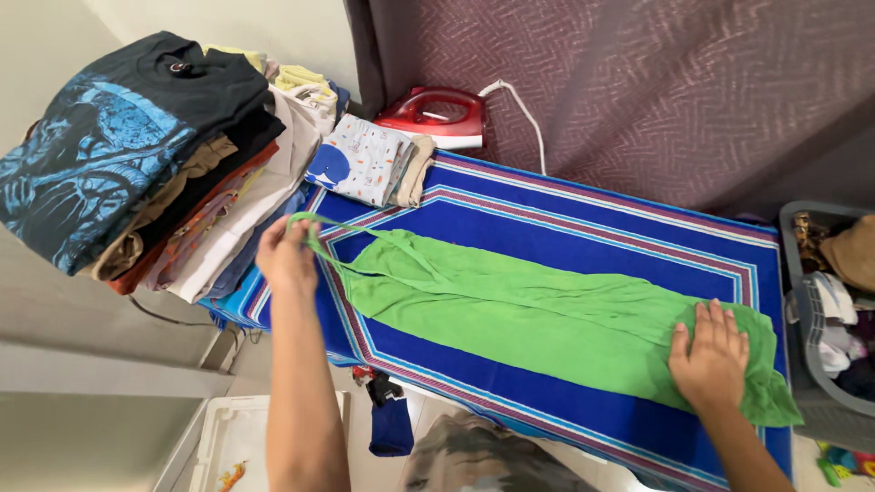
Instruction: The person folds a beige t-shirt, a green top, and a patterned purple cloth on a blue ironing board. Each item is smoothed, folded into a compact rectangle, and placed on a growing stack. An iron is visible but not used.
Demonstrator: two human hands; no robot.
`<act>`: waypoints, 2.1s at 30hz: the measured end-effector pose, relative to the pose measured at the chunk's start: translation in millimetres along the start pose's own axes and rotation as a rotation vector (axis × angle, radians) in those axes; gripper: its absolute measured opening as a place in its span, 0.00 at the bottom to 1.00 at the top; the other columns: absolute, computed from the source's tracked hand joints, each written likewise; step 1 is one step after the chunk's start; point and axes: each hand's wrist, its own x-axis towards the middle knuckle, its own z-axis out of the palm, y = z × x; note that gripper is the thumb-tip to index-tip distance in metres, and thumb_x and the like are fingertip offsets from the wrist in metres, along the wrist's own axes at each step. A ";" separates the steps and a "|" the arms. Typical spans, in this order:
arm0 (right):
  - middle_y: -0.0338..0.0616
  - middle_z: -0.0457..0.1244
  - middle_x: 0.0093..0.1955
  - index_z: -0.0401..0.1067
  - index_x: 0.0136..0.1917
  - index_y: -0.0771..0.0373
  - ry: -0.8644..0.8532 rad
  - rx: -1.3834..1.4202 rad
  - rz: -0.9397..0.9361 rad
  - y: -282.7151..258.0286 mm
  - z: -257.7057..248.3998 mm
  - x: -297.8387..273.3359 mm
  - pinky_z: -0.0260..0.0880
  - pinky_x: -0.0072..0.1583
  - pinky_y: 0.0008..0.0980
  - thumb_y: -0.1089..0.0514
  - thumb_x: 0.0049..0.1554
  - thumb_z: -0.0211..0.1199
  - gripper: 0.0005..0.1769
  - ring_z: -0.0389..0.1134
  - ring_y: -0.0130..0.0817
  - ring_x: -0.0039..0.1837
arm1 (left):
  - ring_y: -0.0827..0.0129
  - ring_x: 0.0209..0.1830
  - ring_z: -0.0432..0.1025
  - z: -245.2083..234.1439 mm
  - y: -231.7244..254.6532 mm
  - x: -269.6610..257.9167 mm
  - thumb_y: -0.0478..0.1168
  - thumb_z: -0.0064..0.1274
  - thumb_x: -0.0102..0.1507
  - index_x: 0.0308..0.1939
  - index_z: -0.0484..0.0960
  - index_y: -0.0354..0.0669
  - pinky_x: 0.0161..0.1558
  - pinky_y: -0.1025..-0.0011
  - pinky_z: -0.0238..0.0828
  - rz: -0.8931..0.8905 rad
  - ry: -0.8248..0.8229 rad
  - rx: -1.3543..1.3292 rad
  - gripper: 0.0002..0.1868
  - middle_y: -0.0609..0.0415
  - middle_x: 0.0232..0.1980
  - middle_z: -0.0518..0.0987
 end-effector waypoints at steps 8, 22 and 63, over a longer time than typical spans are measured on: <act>0.52 0.52 0.83 0.62 0.77 0.64 -0.015 0.005 0.014 0.8 2.3 1.6 0.40 0.81 0.56 0.42 0.67 0.44 0.33 0.48 0.51 0.84 | 0.66 0.34 0.73 106.1 -64.5 -173.1 0.30 0.58 0.59 0.42 0.81 0.44 0.39 0.68 0.73 0.477 -0.661 0.908 0.09 0.54 0.37 0.78; 0.61 0.53 0.78 0.64 0.73 0.66 0.024 0.044 -0.011 -45.7 -26.3 24.6 0.44 0.81 0.51 0.51 0.54 0.60 0.36 0.49 0.60 0.82 | 0.51 0.52 0.69 112.3 -37.9 -209.6 0.39 0.56 0.60 0.69 0.66 0.38 0.58 0.55 0.65 0.594 -0.886 1.213 0.33 0.44 0.47 0.75; 0.48 0.70 0.56 0.71 0.64 0.67 -0.508 1.573 0.699 -103.1 -108.1 59.4 0.73 0.59 0.37 0.63 0.55 0.66 0.23 0.72 0.37 0.56 | 0.45 0.78 0.52 159.2 -80.4 -243.9 0.40 0.56 0.63 0.69 0.72 0.54 0.73 0.50 0.50 0.426 -1.314 1.128 0.29 0.46 0.78 0.61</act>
